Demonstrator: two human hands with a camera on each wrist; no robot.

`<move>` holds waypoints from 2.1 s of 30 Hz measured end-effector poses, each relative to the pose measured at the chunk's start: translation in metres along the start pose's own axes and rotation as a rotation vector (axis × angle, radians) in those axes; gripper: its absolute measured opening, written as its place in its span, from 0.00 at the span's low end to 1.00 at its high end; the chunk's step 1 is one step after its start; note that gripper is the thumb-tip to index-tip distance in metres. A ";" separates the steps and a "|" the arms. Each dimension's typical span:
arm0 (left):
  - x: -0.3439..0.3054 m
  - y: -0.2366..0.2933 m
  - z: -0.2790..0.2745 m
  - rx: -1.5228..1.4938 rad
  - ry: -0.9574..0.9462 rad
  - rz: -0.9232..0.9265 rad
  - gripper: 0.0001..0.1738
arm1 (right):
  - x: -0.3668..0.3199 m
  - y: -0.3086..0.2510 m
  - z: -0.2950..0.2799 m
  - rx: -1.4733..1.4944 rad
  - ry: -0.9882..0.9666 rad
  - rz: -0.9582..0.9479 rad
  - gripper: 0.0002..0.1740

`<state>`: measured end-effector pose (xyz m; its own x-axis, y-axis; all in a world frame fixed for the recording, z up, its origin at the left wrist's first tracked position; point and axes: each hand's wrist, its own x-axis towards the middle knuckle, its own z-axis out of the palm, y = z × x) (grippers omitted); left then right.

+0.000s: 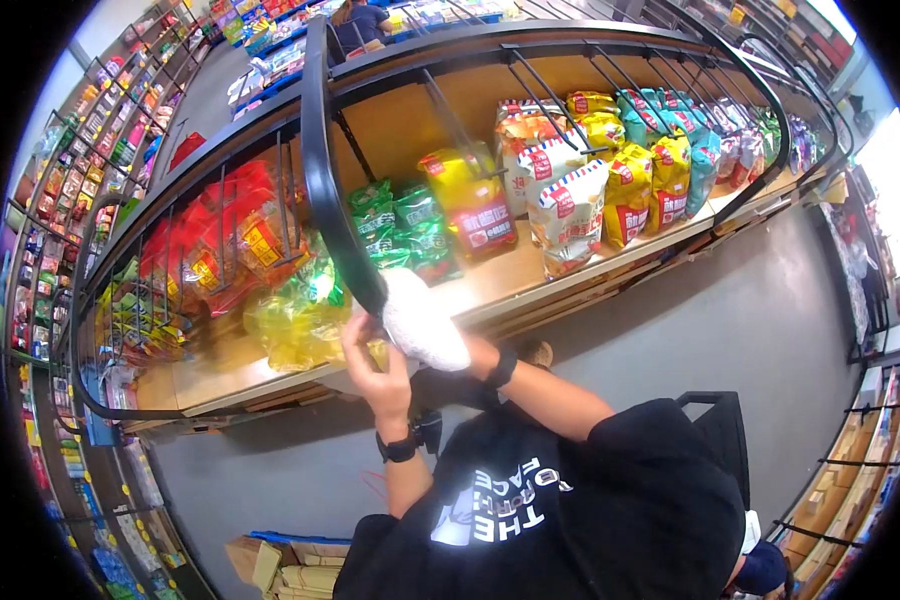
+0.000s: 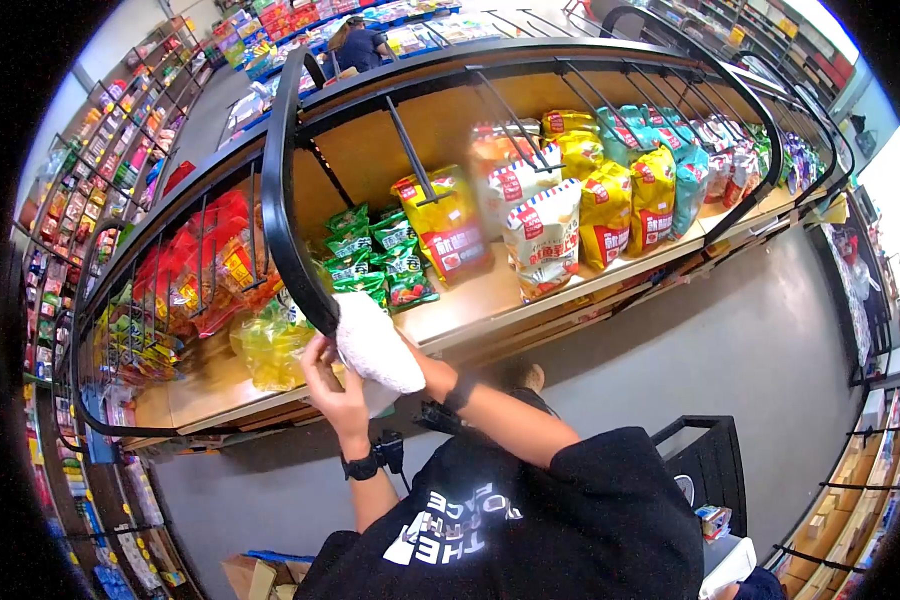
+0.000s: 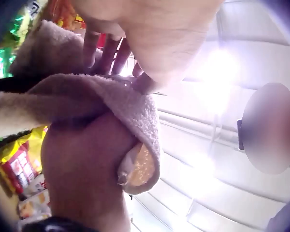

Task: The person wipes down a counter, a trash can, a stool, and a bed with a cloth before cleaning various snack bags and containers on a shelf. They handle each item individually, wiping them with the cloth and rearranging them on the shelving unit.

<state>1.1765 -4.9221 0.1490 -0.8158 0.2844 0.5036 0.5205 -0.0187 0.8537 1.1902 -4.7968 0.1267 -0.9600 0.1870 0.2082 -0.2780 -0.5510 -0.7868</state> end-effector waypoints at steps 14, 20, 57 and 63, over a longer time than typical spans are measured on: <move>-0.020 0.000 -0.013 0.081 -0.089 -0.065 0.36 | 0.004 -0.033 0.005 -0.171 -0.091 0.008 0.24; -0.015 0.016 -0.009 0.133 -0.083 -0.056 0.34 | 0.023 -0.043 0.014 -0.345 -0.021 -0.045 0.20; -0.029 0.062 0.044 0.321 0.118 -0.252 0.47 | 0.087 -0.067 0.004 -0.103 -0.071 -0.016 0.28; -0.030 0.061 0.023 0.266 -0.010 -0.156 0.47 | 0.078 -0.071 -0.001 -0.178 -0.049 -0.021 0.28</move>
<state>1.2383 -4.9094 0.1826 -0.8890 0.2734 0.3673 0.4384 0.2774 0.8549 1.1350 -4.7419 0.1983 -0.9558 0.1550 0.2500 -0.2919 -0.3936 -0.8717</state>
